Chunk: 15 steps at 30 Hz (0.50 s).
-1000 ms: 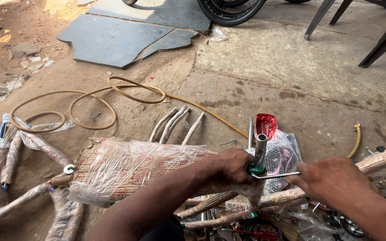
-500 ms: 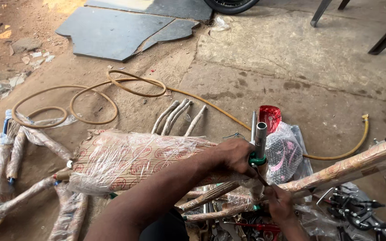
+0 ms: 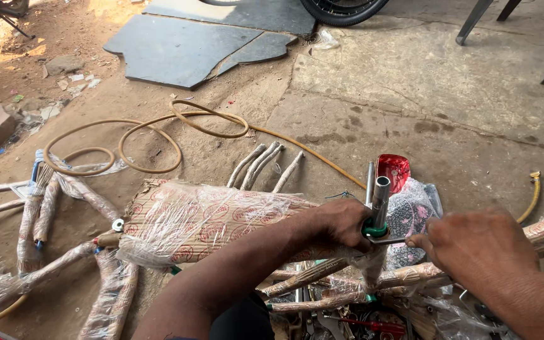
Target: The person assembles a bicycle by attaching a seat post to the frame and securing it with a wrench. They then unwrap a bicycle seat from bubble wrap and place it onto the seat post.
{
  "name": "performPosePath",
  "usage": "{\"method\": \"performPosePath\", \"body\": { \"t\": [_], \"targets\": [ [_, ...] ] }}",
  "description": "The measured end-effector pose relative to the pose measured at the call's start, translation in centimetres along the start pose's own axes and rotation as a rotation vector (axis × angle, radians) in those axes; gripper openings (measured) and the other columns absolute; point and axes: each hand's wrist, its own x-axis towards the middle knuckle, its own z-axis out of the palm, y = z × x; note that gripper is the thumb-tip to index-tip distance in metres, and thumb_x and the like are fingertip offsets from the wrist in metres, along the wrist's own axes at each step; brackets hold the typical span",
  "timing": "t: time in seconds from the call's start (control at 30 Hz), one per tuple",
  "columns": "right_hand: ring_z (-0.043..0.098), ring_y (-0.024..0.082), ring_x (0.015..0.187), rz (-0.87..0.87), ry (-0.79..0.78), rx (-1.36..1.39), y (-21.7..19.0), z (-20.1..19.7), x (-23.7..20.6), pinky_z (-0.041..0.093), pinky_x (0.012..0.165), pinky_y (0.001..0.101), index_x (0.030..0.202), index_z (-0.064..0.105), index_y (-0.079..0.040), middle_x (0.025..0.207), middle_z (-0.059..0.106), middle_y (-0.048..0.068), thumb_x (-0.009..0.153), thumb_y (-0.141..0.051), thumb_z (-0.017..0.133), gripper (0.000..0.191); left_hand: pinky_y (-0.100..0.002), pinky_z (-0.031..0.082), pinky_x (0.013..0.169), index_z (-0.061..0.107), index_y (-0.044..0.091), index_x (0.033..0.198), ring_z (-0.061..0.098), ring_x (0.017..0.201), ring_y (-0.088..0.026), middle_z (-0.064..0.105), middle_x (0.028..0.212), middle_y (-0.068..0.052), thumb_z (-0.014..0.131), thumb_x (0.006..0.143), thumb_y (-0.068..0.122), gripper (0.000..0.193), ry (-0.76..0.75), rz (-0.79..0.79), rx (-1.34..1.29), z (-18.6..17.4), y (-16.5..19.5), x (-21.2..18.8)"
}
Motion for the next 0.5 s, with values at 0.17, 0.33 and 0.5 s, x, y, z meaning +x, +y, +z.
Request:
{"method": "performPosePath", "body": {
  "t": [0.17,0.33,0.5],
  "targets": [
    [0.065,0.007,0.065,-0.022,-0.136,0.052,1.4,2.0,2.4,0.058,0.066,0.0279,0.097,0.059,-0.019,0.073,0.065,-0.004,0.105,-0.066,0.036,0.053,-0.04,0.059,0.087,0.072,0.013,0.115,0.077,0.087,-0.024,0.078,0.096,-0.01,0.078,0.078,0.04,0.047,-0.029,0.005,-0.026,-0.1,-0.2,-0.1],
    [0.062,0.006,0.063,-0.054,0.421,0.032,1.8,12.1,4.2,0.054,0.057,0.0313,0.091,0.059,-0.023,0.073,0.06,-0.007,0.094,-0.044,0.055,0.021,-0.041,0.057,0.088,0.075,0.015,0.115,0.075,0.09,-0.024,0.079,0.098,-0.01,0.075,0.08,0.045,0.046,-0.057,-0.002,-0.032,-0.2,-0.4,-0.3],
    [0.064,0.012,0.061,0.094,0.554,0.268,0.2,20.2,5.5,0.05,0.06,0.0359,0.081,0.065,-0.022,0.063,0.063,-0.005,0.082,-0.049,0.068,0.027,-0.042,0.057,0.084,0.075,0.016,0.113,0.074,0.092,-0.024,0.078,0.099,-0.009,0.081,0.071,0.052,0.056,-0.018,-0.009,-0.023,0.0,-0.4,0.0]
  ]
}}
